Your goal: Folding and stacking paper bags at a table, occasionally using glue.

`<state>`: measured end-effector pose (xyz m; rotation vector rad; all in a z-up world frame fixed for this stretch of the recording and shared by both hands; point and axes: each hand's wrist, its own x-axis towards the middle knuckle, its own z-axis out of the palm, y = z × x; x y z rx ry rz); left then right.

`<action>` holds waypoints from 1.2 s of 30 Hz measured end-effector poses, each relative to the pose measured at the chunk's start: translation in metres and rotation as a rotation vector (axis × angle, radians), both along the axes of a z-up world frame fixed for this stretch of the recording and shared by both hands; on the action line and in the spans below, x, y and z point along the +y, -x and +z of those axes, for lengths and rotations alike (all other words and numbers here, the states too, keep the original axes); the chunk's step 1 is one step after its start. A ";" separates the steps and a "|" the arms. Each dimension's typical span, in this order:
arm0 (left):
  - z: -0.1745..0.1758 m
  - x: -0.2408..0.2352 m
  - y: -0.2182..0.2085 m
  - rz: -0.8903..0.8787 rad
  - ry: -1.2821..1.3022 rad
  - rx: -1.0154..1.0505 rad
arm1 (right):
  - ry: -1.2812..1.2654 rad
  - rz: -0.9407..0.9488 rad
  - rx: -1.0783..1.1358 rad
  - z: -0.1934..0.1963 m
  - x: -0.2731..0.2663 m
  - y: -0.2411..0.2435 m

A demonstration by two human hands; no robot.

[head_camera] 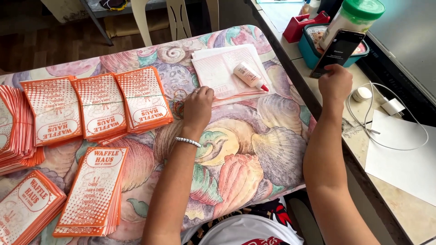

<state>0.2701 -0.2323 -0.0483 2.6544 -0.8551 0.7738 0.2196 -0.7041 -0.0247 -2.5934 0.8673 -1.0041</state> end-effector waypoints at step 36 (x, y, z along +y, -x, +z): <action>-0.013 0.002 -0.035 -0.106 0.020 0.071 | -0.051 0.925 -0.065 0.030 0.290 -0.033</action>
